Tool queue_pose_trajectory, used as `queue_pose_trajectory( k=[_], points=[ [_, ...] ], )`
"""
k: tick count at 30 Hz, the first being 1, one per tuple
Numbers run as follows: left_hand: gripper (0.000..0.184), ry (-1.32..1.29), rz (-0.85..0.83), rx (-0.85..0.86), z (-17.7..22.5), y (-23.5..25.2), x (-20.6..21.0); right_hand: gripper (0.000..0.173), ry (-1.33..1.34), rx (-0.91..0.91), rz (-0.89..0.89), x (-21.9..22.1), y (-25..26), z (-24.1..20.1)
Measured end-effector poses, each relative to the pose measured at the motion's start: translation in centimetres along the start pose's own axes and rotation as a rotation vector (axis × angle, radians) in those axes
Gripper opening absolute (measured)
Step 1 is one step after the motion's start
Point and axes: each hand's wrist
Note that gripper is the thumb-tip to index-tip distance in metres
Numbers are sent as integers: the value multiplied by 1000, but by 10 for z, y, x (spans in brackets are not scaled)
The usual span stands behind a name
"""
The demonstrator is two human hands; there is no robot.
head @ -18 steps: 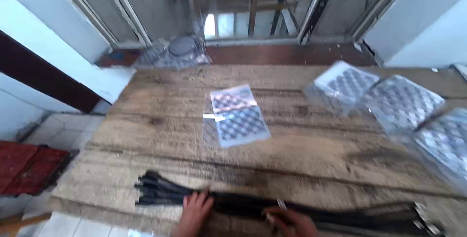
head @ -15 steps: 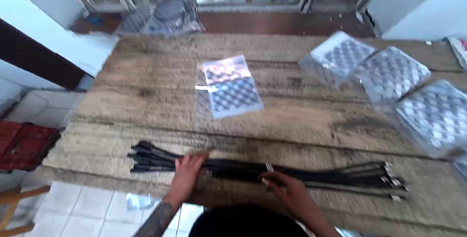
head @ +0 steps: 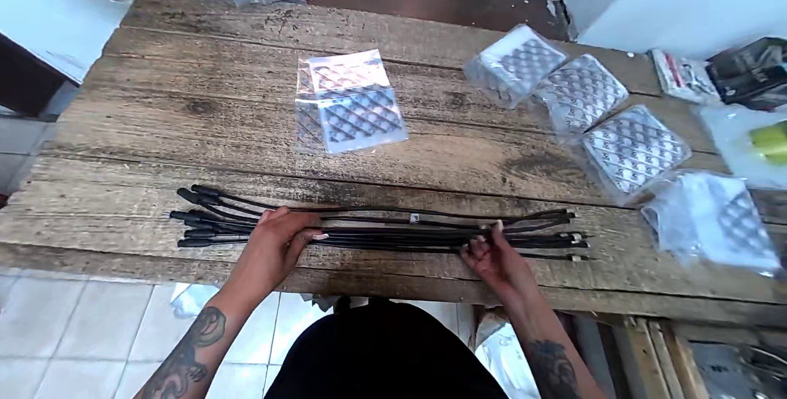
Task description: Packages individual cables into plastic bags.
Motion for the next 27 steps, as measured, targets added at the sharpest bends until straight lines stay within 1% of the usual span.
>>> queue_pose_trajectory(
  k=[3,6,8,10,12,15,17,18,19,20,21,23,24,25,27],
  points=[
    [25,10,7,27,-3,-3,5,31,-75,-76,8,8,-12,9],
    [24,-8,-42,50,-12,-7,20,31,-123,-137,39,7,-25,15],
    [23,-17,-65,47,-17,-8,31,28,-143,-183,59,7,-29,21],
    [23,-42,-119,44,-20,-10,41,25,-176,-195,22,7,-33,30],
    [23,-87,-213,27,-22,-16,53,25,-200,-161,-35,7,-34,41],
    [27,-85,-273,-2,-24,-20,63,22,-157,-55,-71,8,-34,48],
    [33,-72,-356,-32,-13,-15,71,23,-115,28,-149,2,-30,47],
    [32,-62,-413,-52,-1,-10,77,26,-123,53,-202,-3,-26,45],
    [29,-37,-427,-50,12,-6,85,31,-143,47,-245,-12,-21,42],
    [25,3,-409,-35,23,-4,94,38,-166,9,-239,-26,-15,37],
    [20,62,-365,-2,28,-4,104,43,-160,-41,-159,-41,-8,30],
    [12,160,-329,30,28,-6,111,42,-45,-99,84,-76,8,12],
    [10,189,-332,34,27,-7,112,40,18,-110,179,-89,13,4],
    [10,209,-340,32,27,-7,112,38,39,-119,233,-97,17,-3],
    [10,245,-358,17,26,-7,111,37,1,-143,279,-103,19,-12]
  ],
)
Point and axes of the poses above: each hand's wrist, its own y-axis towards the middle knuckle, its own x-axis out of the palm, z = x × y, and after that the axes turned 10 degrees about -y, right-handed
